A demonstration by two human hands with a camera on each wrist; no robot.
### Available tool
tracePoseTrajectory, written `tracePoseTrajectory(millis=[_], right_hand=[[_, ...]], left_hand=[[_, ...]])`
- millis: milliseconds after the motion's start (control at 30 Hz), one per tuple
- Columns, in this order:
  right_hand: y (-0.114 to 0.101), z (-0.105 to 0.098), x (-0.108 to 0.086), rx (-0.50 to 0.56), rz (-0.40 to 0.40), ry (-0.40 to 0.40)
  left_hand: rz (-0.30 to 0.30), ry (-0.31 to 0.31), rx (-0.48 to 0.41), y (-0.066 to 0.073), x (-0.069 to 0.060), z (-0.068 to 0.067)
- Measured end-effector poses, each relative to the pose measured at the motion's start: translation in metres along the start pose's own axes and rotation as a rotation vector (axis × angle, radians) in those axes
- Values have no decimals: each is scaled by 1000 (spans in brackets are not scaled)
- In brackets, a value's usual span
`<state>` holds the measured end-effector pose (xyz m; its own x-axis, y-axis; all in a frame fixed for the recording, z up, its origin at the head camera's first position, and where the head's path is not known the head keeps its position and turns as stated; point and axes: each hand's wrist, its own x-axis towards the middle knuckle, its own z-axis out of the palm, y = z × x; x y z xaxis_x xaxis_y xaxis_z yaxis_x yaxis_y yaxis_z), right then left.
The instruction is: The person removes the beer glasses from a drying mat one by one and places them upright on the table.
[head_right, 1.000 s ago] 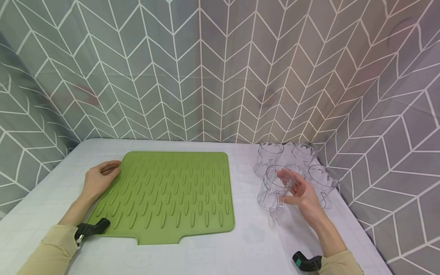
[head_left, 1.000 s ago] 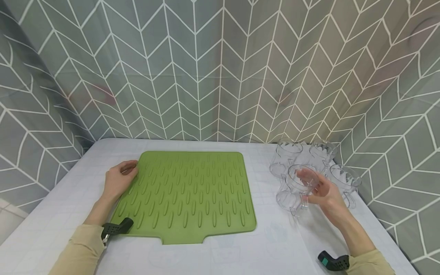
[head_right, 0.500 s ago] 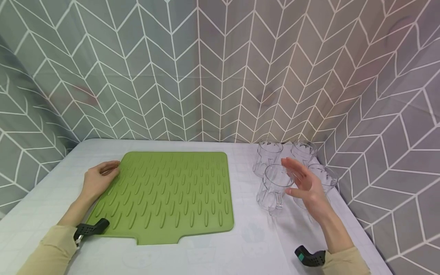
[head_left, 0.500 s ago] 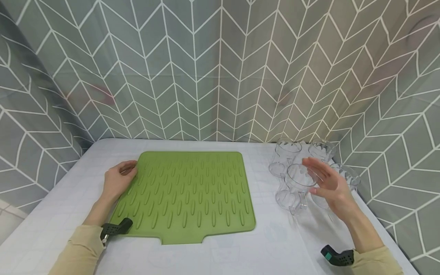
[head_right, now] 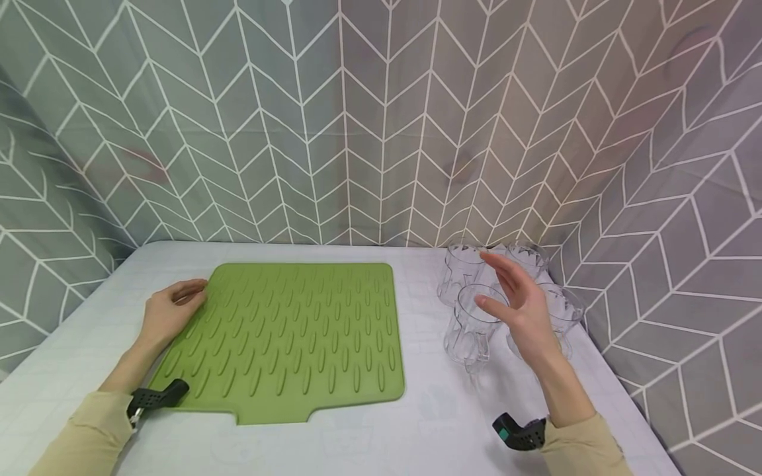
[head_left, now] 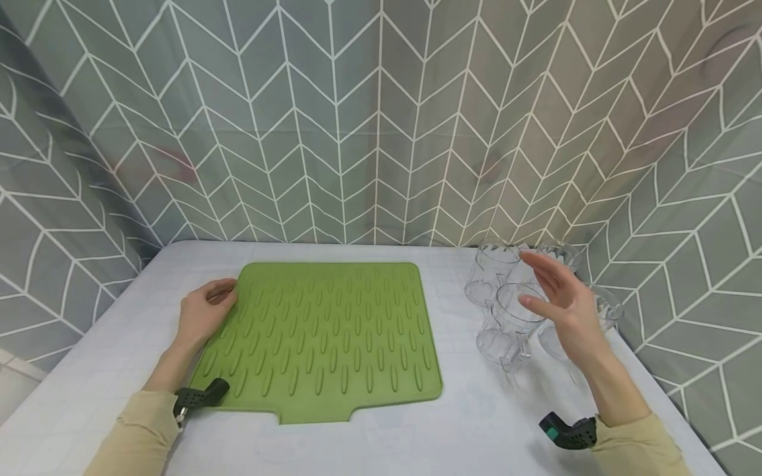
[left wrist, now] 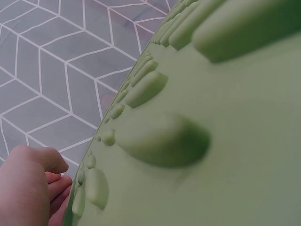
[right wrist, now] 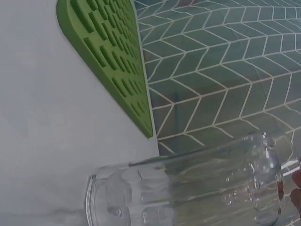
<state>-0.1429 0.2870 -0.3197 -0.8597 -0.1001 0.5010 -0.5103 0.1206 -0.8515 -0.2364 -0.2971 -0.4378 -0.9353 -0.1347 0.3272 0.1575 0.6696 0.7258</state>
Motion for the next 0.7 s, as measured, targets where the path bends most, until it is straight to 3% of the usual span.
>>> tracePoseTrajectory(millis=[200, 500, 700], right_hand=[[-4, 9, 5, -62, -16, 10], [-12, 32, 10, -338, -14, 8], [-9, 50, 14, -397, 20, -7]], left_hand=[[7, 3, 8, 1, 0, -1], [12, 1, 4, -1, 0, 0], [5, -7, -3, -1, 0, 1]])
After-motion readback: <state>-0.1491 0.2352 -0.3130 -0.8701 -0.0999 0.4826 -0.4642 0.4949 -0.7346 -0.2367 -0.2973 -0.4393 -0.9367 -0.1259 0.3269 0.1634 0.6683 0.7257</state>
